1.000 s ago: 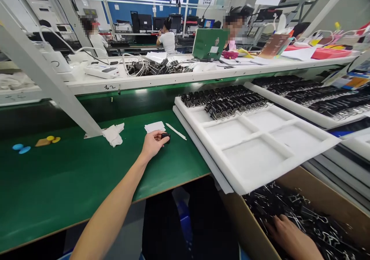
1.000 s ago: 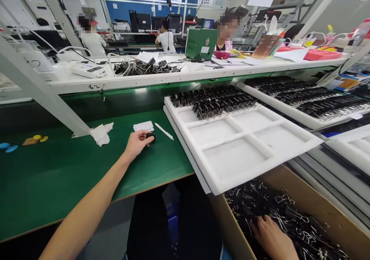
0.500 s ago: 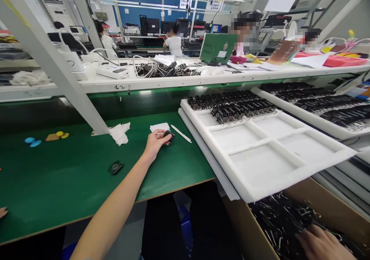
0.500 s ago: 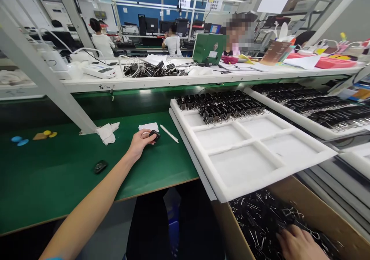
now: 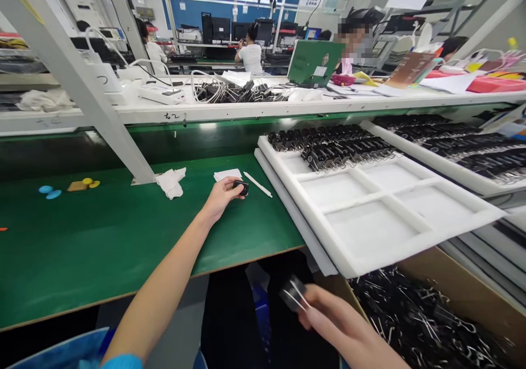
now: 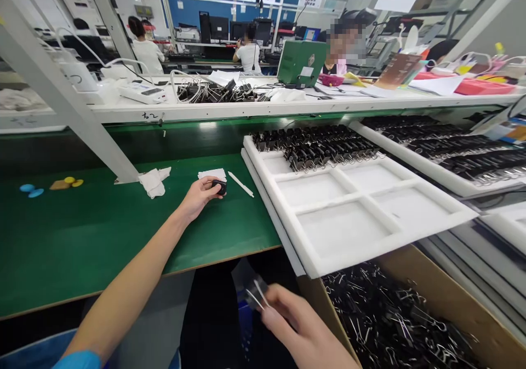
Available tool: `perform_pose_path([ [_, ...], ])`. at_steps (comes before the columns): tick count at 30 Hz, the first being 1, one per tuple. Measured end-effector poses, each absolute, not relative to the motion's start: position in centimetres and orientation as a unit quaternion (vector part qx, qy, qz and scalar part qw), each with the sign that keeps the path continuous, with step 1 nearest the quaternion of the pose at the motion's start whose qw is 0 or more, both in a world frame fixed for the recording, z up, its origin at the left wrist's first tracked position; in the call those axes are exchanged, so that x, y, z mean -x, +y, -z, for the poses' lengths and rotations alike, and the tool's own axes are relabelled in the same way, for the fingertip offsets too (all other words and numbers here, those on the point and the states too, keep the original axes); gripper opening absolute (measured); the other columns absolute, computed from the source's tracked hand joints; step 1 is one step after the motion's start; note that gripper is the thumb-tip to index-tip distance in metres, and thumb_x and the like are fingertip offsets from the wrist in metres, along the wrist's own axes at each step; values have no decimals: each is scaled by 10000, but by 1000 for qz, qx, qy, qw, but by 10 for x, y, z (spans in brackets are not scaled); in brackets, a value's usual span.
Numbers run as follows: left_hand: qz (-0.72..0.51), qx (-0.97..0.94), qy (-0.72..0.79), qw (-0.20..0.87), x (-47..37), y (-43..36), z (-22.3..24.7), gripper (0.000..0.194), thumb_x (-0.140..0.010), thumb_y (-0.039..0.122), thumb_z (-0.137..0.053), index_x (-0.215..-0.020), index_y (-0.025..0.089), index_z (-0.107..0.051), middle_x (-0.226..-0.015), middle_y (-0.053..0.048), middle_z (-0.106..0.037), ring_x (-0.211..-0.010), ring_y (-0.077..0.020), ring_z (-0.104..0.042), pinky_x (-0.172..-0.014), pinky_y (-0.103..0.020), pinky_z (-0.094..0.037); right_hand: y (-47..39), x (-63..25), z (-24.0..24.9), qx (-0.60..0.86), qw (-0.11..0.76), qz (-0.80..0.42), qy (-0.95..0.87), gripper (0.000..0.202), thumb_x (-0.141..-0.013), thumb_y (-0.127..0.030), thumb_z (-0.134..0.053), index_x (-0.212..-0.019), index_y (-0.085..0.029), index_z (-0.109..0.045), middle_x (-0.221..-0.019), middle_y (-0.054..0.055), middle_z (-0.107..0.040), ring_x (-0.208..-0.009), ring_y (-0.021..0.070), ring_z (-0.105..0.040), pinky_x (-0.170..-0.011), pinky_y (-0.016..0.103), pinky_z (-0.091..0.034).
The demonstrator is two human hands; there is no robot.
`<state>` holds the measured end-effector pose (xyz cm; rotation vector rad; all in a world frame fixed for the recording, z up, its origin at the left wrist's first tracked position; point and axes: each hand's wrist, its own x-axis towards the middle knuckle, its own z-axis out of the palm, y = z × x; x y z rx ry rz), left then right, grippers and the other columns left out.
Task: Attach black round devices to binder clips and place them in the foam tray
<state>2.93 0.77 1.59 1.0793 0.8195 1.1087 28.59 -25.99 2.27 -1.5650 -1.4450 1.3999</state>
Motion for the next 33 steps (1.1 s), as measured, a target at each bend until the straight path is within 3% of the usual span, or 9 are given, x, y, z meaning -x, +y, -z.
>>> perform_pose_path([
  [2,-511,-474,369,615,-25,11,-17,504,-642,388,-925,-995,125,-679,-928,-100,-743,-838,-224,-727,-678,-284,-549,-214,-242,-33,489,376,-604,-505,387,-857,-622,-748,-1002,-266,-703,-897,83,-664,-816,281,-649,-823,455,-563],
  [4,-532,-473,380,591,-21,13,-18,514,-628,401,-926,-987,122,-687,-915,-103,-748,-819,-220,-723,-635,-263,-517,-166,-216,-26,443,473,-608,-459,482,-798,-570,-845,-1075,-212,-681,-895,74,-662,-770,233,-625,-786,385,-547],
  [7,-524,-460,392,599,-17,14,-21,517,-603,396,-938,-974,115,-711,-912,-107,-753,-805,-214,-720,-657,-276,-536,-104,-202,-2,426,557,-573,-425,495,-831,-638,-777,-879,-160,-659,-773,71,-643,-627,183,-568,-610,301,-495],
  [9,-507,-449,396,620,-16,13,-24,497,-594,372,-948,-954,107,-731,-926,-113,-754,-827,-206,-715,-708,-288,-565,-76,-201,11,430,563,-560,-429,562,-841,-710,-716,-734,-177,-570,-649,36,-578,-502,142,-476,-460,252,-377],
  [12,-483,-445,391,644,-16,11,-26,445,-603,339,-951,-928,101,-760,-957,-118,-751,-839,-189,-701,-724,-278,-583,-56,-203,21,434,550,-552,-451,577,-827,-729,-711,-745,-180,-556,-595,-9,-500,-451,108,-380,-412,224,-241],
  [16,-463,-444,394,658,-17,10,-25,426,-623,326,-944,-939,93,-780,-979,-131,-752,-833,-195,-701,-711,-283,-601,-58,-206,23,419,559,-539,-471,576,-850,-696,-707,-991,-138,-675,-684,3,-515,-530,129,-413,-454,238,-287],
  [21,-445,-446,424,650,-22,9,-22,448,-584,325,-967,-920,88,-789,-965,-139,-762,-866,-237,-720,-768,-339,-619,-61,-209,24,423,581,-506,-477,635,-866,-667,-702,-1173,-110,-687,-750,23,-544,-602,146,-453,-506,255,-353],
  [28,-416,-462,440,648,-27,7,-20,475,-512,337,-992,-867,92,-793,-887,-123,-763,-738,-220,-721,-722,-352,-621,-58,-211,32,433,564,-485,-510,592,-917,-636,-654,-1207,-123,-713,-770,37,-567,-628,160,-473,-530,265,-365],
  [33,-407,-471,449,641,-25,8,-21,493,-509,334,-993,-884,86,-792,-891,-134,-766,-754,-231,-730,-716,-342,-619,-58,-212,35,434,560,-484,-513,539,-941,-614,-641,-1168,-132,-720,-765,35,-569,-630,161,-481,-524,259,-372],
])
